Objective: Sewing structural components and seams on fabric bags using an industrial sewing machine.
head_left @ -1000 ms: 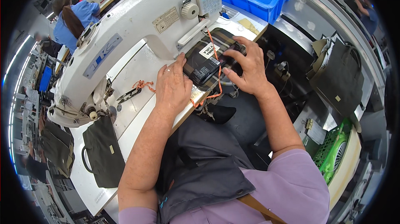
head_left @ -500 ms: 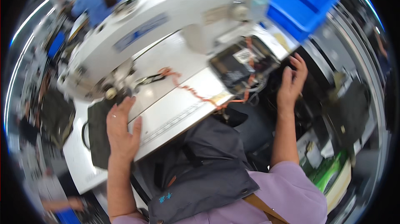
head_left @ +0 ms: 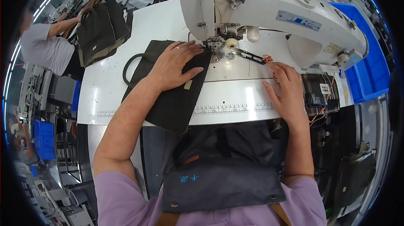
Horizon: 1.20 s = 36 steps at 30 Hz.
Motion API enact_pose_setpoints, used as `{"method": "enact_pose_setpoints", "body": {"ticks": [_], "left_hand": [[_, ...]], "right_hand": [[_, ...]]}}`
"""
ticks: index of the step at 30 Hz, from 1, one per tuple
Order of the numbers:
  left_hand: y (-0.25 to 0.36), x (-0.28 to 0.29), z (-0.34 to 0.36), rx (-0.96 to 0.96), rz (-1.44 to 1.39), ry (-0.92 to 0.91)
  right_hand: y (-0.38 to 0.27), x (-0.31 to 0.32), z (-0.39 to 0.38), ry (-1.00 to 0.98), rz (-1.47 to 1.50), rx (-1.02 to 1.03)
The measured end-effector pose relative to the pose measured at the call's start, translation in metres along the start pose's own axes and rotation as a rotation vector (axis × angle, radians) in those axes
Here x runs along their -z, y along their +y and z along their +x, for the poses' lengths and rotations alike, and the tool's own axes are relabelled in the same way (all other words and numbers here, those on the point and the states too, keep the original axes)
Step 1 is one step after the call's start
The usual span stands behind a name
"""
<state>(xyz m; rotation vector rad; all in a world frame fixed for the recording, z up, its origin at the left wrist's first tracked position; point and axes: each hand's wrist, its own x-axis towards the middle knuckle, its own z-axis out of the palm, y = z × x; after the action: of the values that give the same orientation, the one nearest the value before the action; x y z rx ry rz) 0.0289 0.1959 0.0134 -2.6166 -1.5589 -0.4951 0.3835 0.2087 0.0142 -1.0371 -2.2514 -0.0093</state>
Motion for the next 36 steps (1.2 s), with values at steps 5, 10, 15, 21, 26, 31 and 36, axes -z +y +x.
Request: {"method": "enact_pose_setpoints", "body": {"ticks": [5,10,15,21,26,31,36], "left_hand": [[0.013,-0.019,-0.005,0.135,0.041,-0.209],[0.047,-0.024,-0.006,0.231,0.085,-0.190],[0.033,-0.033,-0.006,0.134,-0.132,0.000],[0.044,-0.030,-0.001,0.142,-0.092,-0.010],[0.060,-0.045,-0.005,0.218,-0.024,-0.006],[0.060,-0.041,-0.003,0.228,-0.043,-0.044],[0.058,-0.037,-0.005,0.236,-0.054,-0.040]], "right_hand": [[-0.006,-0.027,0.036,-0.117,0.011,0.119],[0.003,-0.060,0.066,-0.158,-0.084,0.182],[0.009,-0.083,0.074,-0.070,-0.129,0.169],[0.026,-0.079,0.065,-0.045,-0.123,0.092],[0.031,-0.084,0.063,-0.014,-0.067,0.092],[0.035,-0.089,0.064,-0.030,-0.066,0.113],[0.032,-0.089,0.069,-0.032,-0.004,0.100]]}}
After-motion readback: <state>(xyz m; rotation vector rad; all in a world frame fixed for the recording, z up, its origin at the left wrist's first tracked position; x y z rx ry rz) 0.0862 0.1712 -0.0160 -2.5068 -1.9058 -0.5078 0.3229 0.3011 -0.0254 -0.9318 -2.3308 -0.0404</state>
